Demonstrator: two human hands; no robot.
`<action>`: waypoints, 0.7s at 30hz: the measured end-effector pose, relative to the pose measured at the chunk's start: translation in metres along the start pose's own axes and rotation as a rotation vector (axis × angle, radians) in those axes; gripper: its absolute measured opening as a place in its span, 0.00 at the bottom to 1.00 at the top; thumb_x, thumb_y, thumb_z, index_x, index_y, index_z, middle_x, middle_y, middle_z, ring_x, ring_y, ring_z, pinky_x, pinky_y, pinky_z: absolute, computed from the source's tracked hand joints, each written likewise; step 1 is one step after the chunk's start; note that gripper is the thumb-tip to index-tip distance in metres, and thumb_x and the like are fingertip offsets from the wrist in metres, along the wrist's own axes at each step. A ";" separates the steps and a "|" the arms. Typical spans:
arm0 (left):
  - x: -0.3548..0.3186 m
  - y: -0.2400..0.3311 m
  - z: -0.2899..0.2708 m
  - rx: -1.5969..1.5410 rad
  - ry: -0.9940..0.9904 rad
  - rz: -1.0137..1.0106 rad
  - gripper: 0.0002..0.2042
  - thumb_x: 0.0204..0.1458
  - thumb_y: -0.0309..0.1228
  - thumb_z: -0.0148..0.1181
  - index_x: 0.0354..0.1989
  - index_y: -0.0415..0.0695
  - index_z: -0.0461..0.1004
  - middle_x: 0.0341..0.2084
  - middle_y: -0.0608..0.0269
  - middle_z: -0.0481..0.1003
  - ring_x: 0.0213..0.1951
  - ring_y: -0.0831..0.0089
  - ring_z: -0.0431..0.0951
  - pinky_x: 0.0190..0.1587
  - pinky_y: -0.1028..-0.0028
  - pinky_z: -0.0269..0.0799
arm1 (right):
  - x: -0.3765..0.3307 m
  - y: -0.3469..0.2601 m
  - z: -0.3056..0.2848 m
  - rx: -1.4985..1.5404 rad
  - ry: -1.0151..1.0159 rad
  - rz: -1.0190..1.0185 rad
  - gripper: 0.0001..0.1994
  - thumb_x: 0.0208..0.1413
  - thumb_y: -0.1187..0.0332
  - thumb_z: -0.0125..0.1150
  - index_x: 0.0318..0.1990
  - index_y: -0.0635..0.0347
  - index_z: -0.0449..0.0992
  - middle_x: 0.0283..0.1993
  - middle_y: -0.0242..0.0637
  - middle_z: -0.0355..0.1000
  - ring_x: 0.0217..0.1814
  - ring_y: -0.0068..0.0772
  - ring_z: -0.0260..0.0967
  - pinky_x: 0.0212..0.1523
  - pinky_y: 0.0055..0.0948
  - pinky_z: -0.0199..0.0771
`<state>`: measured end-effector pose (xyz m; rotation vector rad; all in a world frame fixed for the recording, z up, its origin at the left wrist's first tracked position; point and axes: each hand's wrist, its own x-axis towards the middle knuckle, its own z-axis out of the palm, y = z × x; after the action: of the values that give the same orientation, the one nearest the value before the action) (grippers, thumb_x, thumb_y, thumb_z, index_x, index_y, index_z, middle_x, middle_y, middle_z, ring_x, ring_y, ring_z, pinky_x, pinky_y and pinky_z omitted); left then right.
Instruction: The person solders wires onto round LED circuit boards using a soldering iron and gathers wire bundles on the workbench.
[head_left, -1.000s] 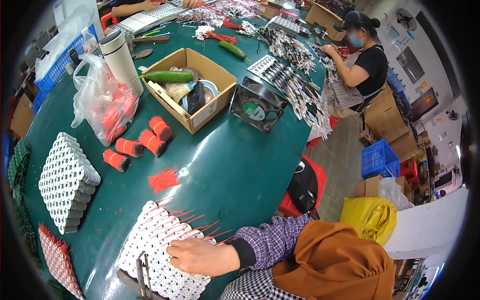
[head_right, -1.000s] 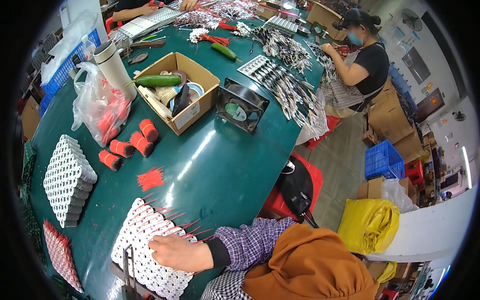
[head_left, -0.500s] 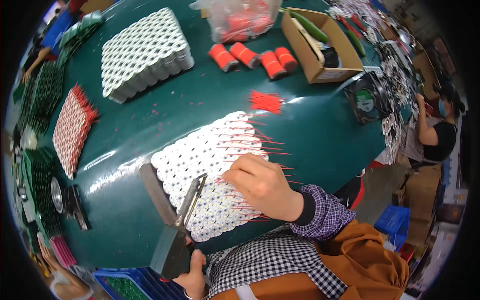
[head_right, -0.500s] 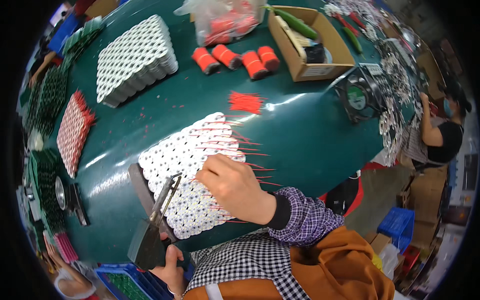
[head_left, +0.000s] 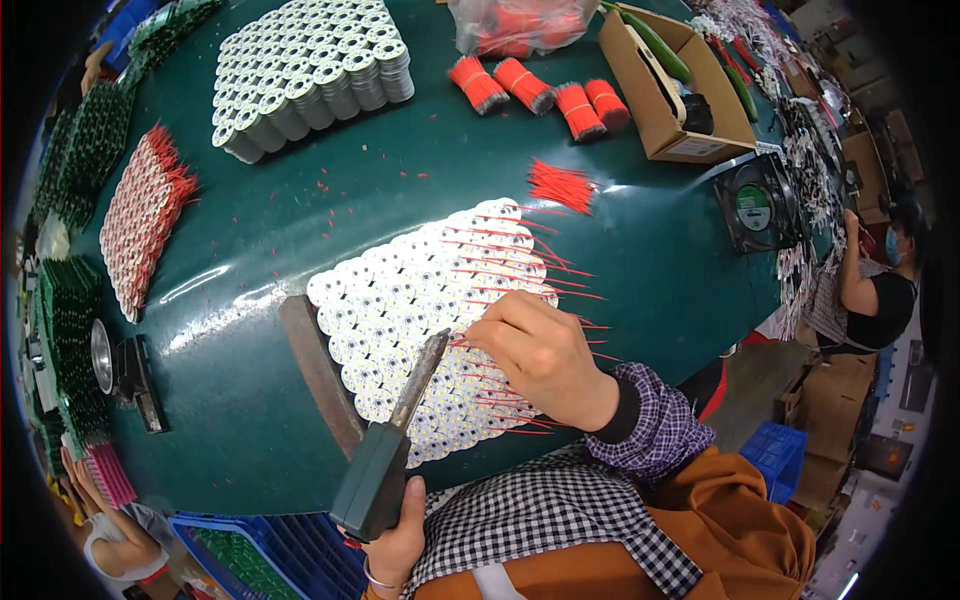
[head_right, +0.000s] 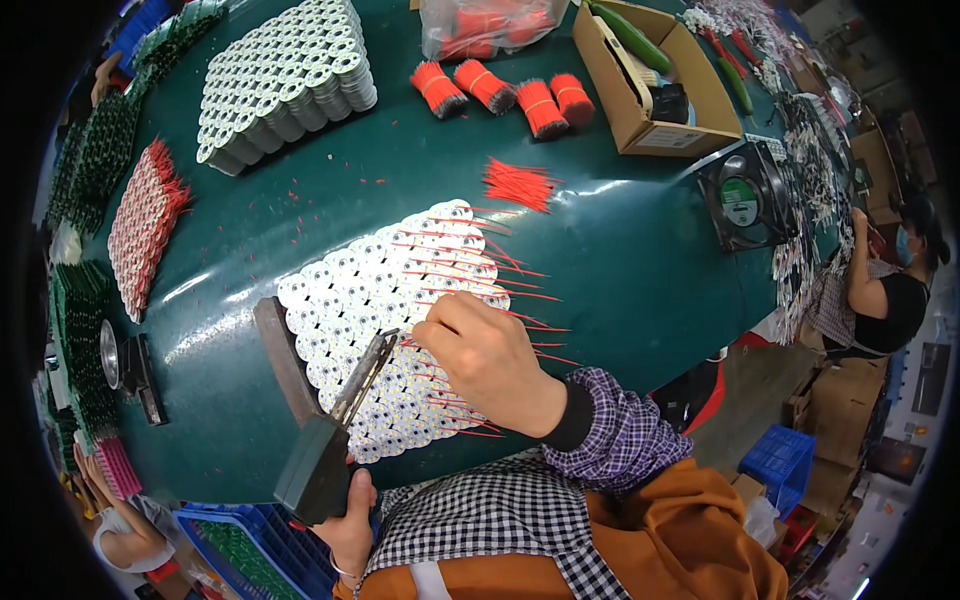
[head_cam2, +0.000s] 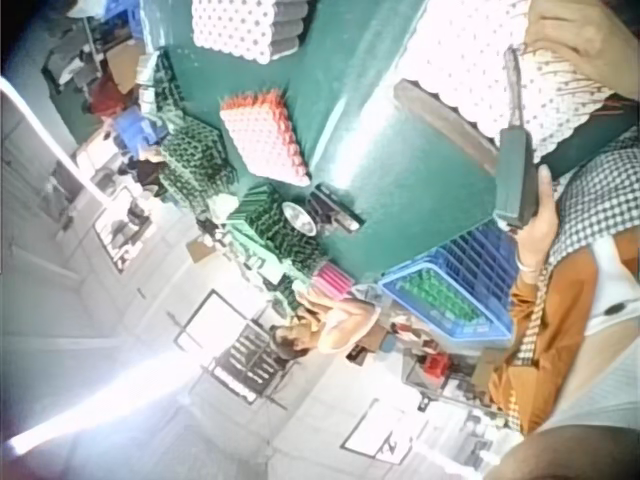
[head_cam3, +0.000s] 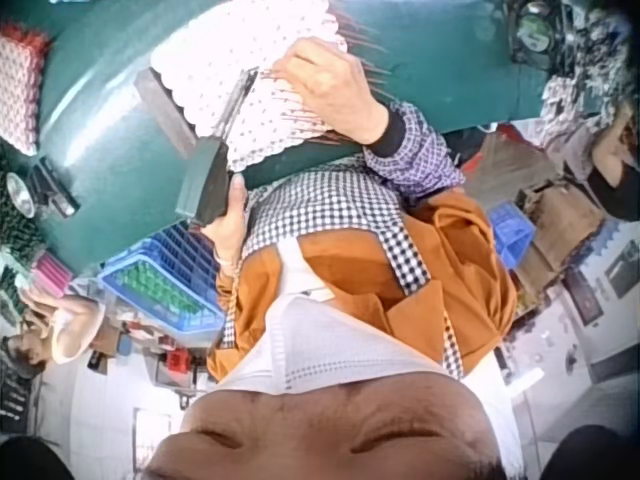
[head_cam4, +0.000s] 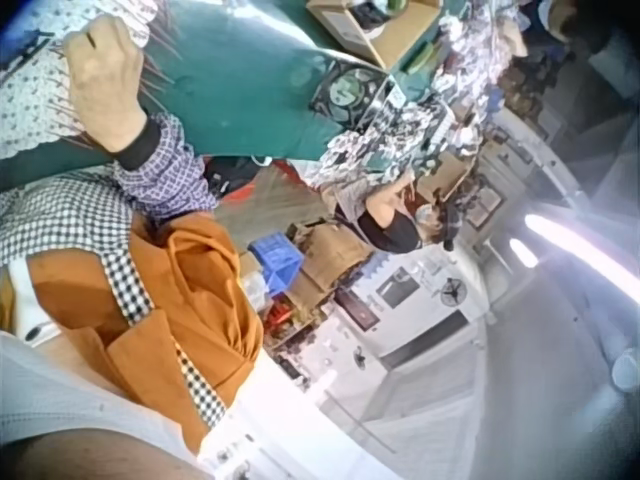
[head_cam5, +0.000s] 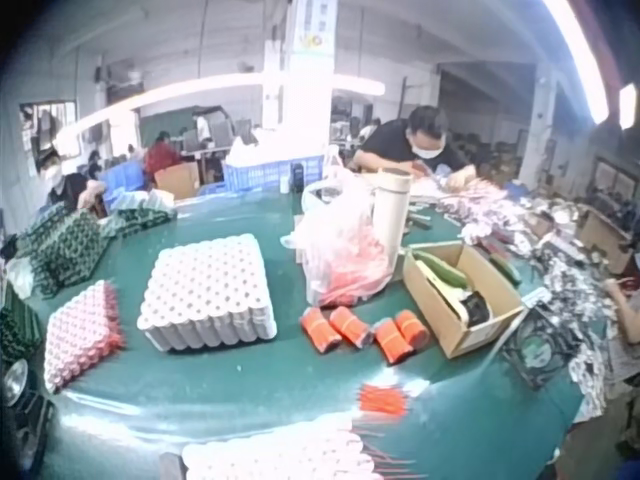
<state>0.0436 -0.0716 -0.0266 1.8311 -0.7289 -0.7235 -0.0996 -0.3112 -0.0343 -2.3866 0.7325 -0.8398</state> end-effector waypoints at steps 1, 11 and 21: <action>0.000 -0.001 0.000 0.056 -0.029 0.033 0.15 0.55 0.17 0.64 0.51 0.31 0.73 0.36 0.57 0.77 0.23 0.78 0.73 0.23 0.77 0.69 | 0.000 0.000 0.000 -0.003 0.000 -0.001 0.07 0.44 0.80 0.61 0.34 0.64 0.78 0.32 0.36 0.69 0.35 0.36 0.72 0.32 0.32 0.74; 0.000 0.001 0.002 0.089 -0.036 0.016 0.13 0.55 0.18 0.65 0.48 0.31 0.74 0.31 0.59 0.76 0.23 0.78 0.73 0.24 0.76 0.70 | -0.001 0.001 0.000 -0.025 -0.022 -0.001 0.07 0.46 0.78 0.60 0.35 0.64 0.77 0.33 0.36 0.68 0.37 0.36 0.72 0.34 0.31 0.74; 0.001 0.004 -0.001 0.128 -0.065 0.027 0.11 0.56 0.18 0.64 0.47 0.32 0.74 0.32 0.59 0.76 0.24 0.78 0.73 0.25 0.76 0.70 | -0.002 0.001 0.001 -0.062 -0.032 -0.010 0.07 0.46 0.77 0.59 0.35 0.63 0.76 0.33 0.36 0.67 0.37 0.34 0.71 0.32 0.30 0.72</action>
<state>0.0443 -0.0725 -0.0229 1.9165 -0.8577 -0.7366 -0.1006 -0.3108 -0.0365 -2.4543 0.7444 -0.7924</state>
